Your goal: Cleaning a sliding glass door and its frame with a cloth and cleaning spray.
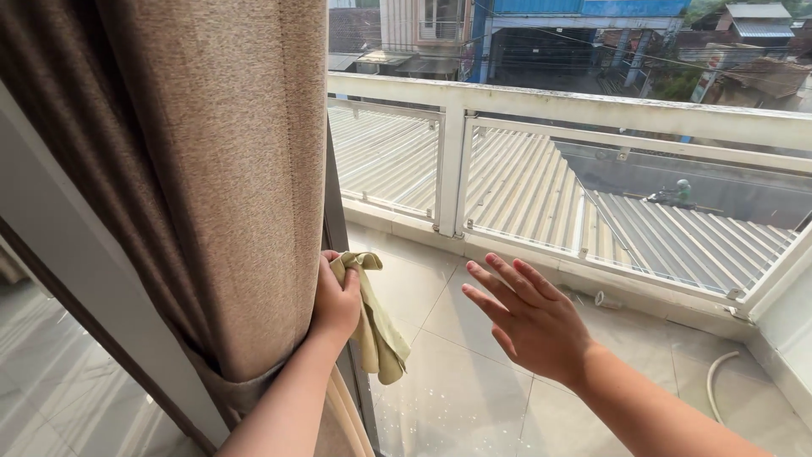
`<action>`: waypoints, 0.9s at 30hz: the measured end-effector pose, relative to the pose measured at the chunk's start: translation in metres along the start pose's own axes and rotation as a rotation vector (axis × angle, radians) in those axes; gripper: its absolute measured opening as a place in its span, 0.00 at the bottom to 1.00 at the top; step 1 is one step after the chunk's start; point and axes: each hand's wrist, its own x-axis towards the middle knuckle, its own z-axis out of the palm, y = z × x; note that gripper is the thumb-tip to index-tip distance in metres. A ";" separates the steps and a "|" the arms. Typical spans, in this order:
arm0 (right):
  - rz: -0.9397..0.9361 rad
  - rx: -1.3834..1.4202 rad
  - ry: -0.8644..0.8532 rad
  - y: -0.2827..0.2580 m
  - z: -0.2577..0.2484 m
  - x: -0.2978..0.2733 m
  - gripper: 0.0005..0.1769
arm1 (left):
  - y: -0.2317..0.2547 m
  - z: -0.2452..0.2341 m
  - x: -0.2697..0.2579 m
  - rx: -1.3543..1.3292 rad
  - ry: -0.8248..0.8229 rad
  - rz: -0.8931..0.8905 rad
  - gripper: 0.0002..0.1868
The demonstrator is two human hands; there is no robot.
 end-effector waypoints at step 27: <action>0.097 -0.432 0.198 0.004 -0.010 0.011 0.29 | -0.016 0.047 -0.024 0.443 0.538 0.277 0.13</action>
